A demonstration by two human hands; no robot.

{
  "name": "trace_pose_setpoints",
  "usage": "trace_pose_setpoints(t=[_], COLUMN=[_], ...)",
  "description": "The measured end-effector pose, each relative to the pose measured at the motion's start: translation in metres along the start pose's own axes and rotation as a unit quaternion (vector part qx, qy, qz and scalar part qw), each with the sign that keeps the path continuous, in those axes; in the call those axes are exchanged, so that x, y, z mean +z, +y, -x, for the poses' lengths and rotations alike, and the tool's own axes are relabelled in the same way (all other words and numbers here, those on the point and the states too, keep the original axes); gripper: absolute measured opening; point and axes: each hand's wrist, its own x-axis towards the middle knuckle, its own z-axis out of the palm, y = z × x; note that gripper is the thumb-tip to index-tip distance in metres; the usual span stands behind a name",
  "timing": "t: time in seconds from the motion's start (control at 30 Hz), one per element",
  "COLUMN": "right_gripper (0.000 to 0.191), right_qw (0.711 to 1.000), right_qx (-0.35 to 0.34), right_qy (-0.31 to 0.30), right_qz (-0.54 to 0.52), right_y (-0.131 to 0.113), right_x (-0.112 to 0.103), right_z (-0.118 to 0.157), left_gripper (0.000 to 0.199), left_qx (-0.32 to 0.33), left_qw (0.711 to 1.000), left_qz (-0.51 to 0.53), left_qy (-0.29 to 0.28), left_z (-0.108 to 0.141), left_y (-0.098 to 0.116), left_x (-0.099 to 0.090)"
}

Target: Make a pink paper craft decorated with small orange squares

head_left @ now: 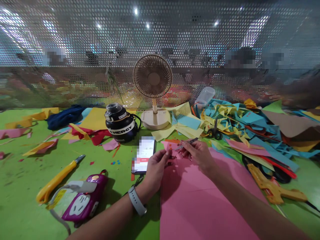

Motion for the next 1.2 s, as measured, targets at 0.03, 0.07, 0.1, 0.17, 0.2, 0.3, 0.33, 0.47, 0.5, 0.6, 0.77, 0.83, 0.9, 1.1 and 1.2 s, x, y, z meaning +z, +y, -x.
trace_pose_setpoints(t=[0.03, 0.07, 0.1, 0.17, 0.2, 0.3, 0.33, 0.47, 0.5, 0.6, 0.77, 0.83, 0.9, 1.1, 1.2], right_gripper=[0.046, 0.046, 0.046, 0.046, 0.046, 0.046, 0.046, 0.045, 0.044, 0.042, 0.039, 0.039, 0.038, 0.040, 0.042], right_qw=[1.000, 1.000, 1.000, 1.000, 1.000, 1.000, 1.000, 0.999, 0.999, 0.997, 0.994, 0.995, 0.996, 0.998, 0.998], right_qx=[0.002, 0.003, 0.005, 0.009, 0.010, 0.011, 0.009, -0.023, -0.033, -0.055, -0.072, -0.070, -0.062, -0.050, -0.052], right_qy=[-0.003, -0.005, -0.007, -0.008, -0.008, -0.008, -0.009, -0.015, -0.017, -0.026, -0.046, -0.042, -0.032, -0.023, -0.022], right_qz=[-0.002, -0.005, -0.008, -0.012, -0.013, -0.007, -0.001, 0.027, 0.034, 0.049, 0.067, 0.064, 0.048, 0.035, 0.032], right_y=[0.0005, 0.0008, 0.0010, 0.0009, 0.0007, -0.0009, -0.0016, -0.0041, -0.0044, -0.0043, -0.0033, -0.0030, -0.0027, -0.0017, -0.0021], right_x=[0.0000, 0.0001, 0.0003, 0.0006, 0.0007, 0.0013, 0.0015, 0.0017, 0.0015, 0.0004, -0.0015, -0.0019, -0.0024, -0.0029, -0.0019], right_z=[0.0000, 0.0000, -0.0001, 0.0000, 0.0001, 0.0009, 0.0012, 0.0023, 0.0022, 0.0013, -0.0003, -0.0006, -0.0009, -0.0014, -0.0012], left_gripper=[0.035, 0.035, 0.035, 0.036, 0.036, 0.036, 0.036, 0.036, 0.036, 0.036, 0.037, 0.037, 0.037, 0.035, 0.033], left_qx=[0.002, 0.003, 0.004, 0.002, 0.001, -0.002, -0.002, 0.004, 0.008, 0.018, 0.024, 0.028, 0.031, 0.030, 0.036], left_qw=[1.000, 1.000, 1.000, 1.000, 1.000, 1.000, 1.000, 1.000, 1.000, 1.000, 0.999, 0.999, 0.999, 0.999, 0.998], left_qz=[-0.002, -0.004, -0.005, -0.002, 0.000, 0.002, 0.002, -0.005, -0.009, -0.021, -0.035, -0.040, -0.042, -0.042, -0.049], left_qy=[0.000, 0.000, 0.000, 0.001, 0.001, -0.002, -0.003, -0.004, -0.001, 0.009, 0.012, 0.012, 0.010, -0.001, -0.004], left_z=[0.0001, 0.0002, 0.0003, 0.0003, 0.0001, -0.0006, -0.0007, -0.0001, 0.0003, 0.0019, 0.0024, 0.0021, 0.0019, 0.0034, 0.0035], left_y=[-0.0001, -0.0001, 0.0000, 0.0002, 0.0003, 0.0001, 0.0000, 0.0009, 0.0015, 0.0036, 0.0050, 0.0047, 0.0045, 0.0040, 0.0032], left_x=[-0.0003, -0.0005, -0.0005, -0.0004, -0.0003, 0.0000, 0.0000, 0.0006, 0.0010, 0.0023, 0.0027, 0.0023, 0.0020, 0.0020, 0.0017])
